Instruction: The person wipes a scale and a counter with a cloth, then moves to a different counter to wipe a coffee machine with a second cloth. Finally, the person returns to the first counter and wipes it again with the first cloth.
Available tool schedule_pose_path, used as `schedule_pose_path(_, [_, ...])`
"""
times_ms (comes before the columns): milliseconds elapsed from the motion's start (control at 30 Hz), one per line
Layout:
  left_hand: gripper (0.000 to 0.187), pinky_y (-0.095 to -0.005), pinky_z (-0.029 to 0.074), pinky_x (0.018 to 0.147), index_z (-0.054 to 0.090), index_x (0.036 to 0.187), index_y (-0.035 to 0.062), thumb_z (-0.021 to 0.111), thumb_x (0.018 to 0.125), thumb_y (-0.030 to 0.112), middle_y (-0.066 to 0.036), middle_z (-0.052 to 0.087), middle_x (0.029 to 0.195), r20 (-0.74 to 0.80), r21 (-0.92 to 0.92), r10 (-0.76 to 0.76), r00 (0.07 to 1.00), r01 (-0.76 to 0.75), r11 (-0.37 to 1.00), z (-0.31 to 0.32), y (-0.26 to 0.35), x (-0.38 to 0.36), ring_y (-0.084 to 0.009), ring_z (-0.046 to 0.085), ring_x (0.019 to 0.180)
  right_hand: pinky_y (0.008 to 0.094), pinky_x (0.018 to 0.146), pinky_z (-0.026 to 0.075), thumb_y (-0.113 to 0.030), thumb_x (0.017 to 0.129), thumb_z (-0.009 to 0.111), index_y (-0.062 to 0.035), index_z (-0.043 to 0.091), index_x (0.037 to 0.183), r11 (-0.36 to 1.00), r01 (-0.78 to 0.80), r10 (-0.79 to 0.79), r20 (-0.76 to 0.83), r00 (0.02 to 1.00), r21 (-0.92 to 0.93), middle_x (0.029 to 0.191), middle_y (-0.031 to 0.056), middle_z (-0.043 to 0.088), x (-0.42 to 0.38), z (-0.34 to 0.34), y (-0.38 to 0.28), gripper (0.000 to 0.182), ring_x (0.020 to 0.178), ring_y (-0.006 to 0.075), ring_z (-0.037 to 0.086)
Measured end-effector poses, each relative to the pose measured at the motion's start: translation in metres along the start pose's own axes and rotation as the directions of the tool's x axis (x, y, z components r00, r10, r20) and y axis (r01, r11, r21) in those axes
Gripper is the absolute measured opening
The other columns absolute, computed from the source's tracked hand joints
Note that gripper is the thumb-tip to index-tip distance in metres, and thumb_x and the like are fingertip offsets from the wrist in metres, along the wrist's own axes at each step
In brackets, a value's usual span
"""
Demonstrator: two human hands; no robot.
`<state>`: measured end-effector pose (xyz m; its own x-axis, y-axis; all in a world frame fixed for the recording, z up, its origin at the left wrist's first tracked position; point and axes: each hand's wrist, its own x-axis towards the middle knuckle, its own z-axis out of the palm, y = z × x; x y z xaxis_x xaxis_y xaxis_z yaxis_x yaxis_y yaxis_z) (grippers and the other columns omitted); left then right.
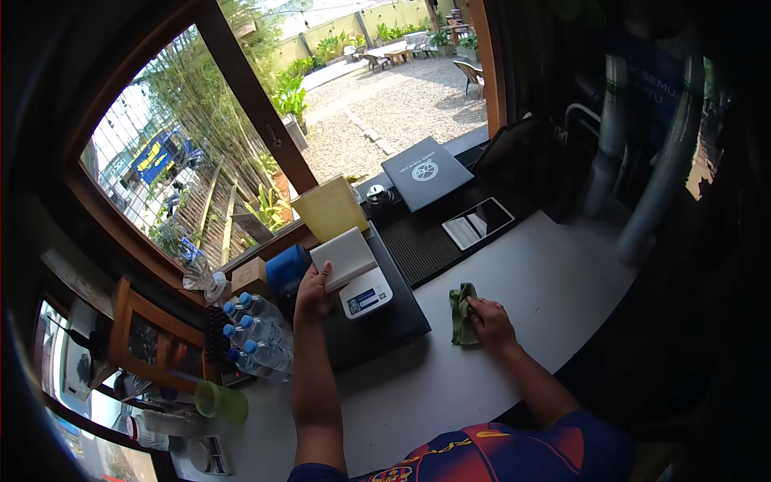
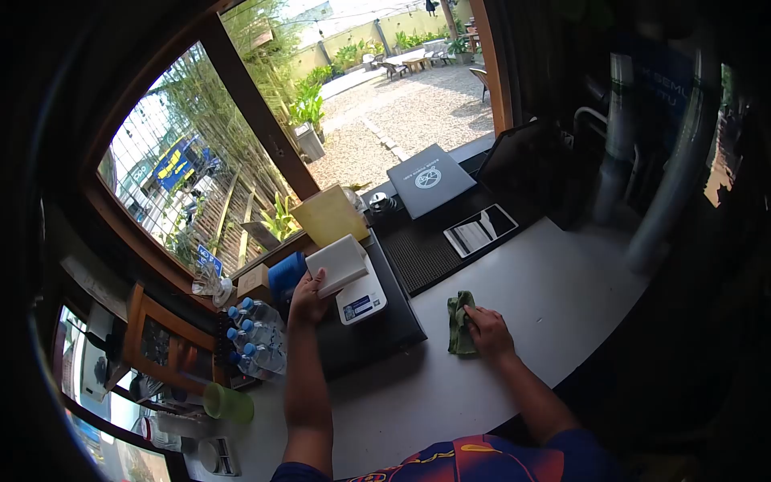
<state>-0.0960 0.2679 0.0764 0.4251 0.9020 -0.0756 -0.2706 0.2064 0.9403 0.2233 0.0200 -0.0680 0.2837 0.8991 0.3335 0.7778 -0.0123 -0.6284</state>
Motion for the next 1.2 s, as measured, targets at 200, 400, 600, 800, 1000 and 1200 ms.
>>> schedule_pose_path(200, [0.036,-0.0438,0.054,0.096,0.049,0.132,0.0035,0.055,0.104,0.026,-0.013,0.06,0.122,-0.015,0.007,0.002,1.0,-0.001,1.0,-0.009,-0.02,0.011,-0.0263,0.062,0.111,0.0419,0.109,0.039,-0.011,0.093,0.059,-0.0108,0.057,0.138,0.999,-0.035,0.035,-0.001,0.999,0.033,0.126,0.0184,0.064,0.002,0.001,0.0,0.045,0.122,0.0326,0.058])
schedule_pose_path(400, [0.055,-0.0456,0.039,0.111,0.034,0.144,0.0021,0.055,0.104,0.033,-0.015,0.051,0.136,-0.1,-0.058,0.155,0.983,-0.161,0.985,-0.004,-0.025,-0.017,-0.027,0.051,0.127,0.047,0.101,0.047,-0.007,0.095,0.056,-0.0045,0.057,0.133,0.923,0.068,0.021,-0.226,0.974,0.379,0.123,0.0221,0.064,0.006,-0.001,-0.016,0.038,0.114,0.0403,0.062])
schedule_pose_path(600, [0.058,-0.0405,0.042,0.108,0.034,0.144,0.0045,0.06,0.1,0.033,-0.016,0.044,0.141,-0.419,0.074,0.448,0.79,-0.462,0.884,0.026,-0.086,-0.188,-0.0258,0.055,0.124,0.0513,0.112,0.038,-0.005,0.092,0.057,-0.0079,0.056,0.137,0.895,0.402,-0.423,0.079,0.903,0.192,0.138,0.0248,0.056,0.032,0.017,-0.133,0.045,0.132,0.0421,0.051])
schedule_pose_path(800, [0.029,-0.0323,0.053,0.081,0.048,0.125,0.0032,0.051,0.1,0.018,-0.009,0.054,0.112,-0.777,0.43,0.369,0.51,0.002,0.903,-0.045,-0.175,-0.352,-0.0173,0.06,0.088,0.0486,0.122,0.023,-0.006,0.091,0.05,-0.0119,0.048,0.143,0.737,0.645,-0.64,0.511,0.574,0.201,0.154,0.0135,0.044,0.043,0.138,-0.225,0.053,0.148,0.0306,0.033])
schedule_pose_path(1000, [0.027,-0.0321,0.056,0.077,0.049,0.121,0.0005,0.051,0.1,0.016,-0.01,0.052,0.111,-0.86,0.303,0.316,0.4,-0.099,0.948,-0.085,-0.188,-0.392,-0.0176,0.058,0.09,0.0479,0.122,0.023,-0.006,0.091,0.05,-0.0119,0.047,0.144,0.711,0.683,-0.666,0.47,0.579,0.167,0.155,0.0127,0.042,0.034,0.154,-0.252,0.053,0.149,0.0284,0.031])
schedule_pose_path(1200, [0.018,-0.0303,0.055,0.072,0.053,0.109,0.0005,0.05,0.1,0.015,-0.009,0.055,0.105,-0.824,0.473,0.42,0.381,0.053,0.88,-0.079,-0.195,-0.385,-0.0171,0.058,0.088,0.0471,0.117,0.033,-0.01,0.092,0.061,-0.0189,0.052,0.141,0.875,0.433,-0.471,0.59,0.656,0.216,0.147,0.0108,0.052,-0.051,0.035,-0.112,0.051,0.143,0.0315,0.04])
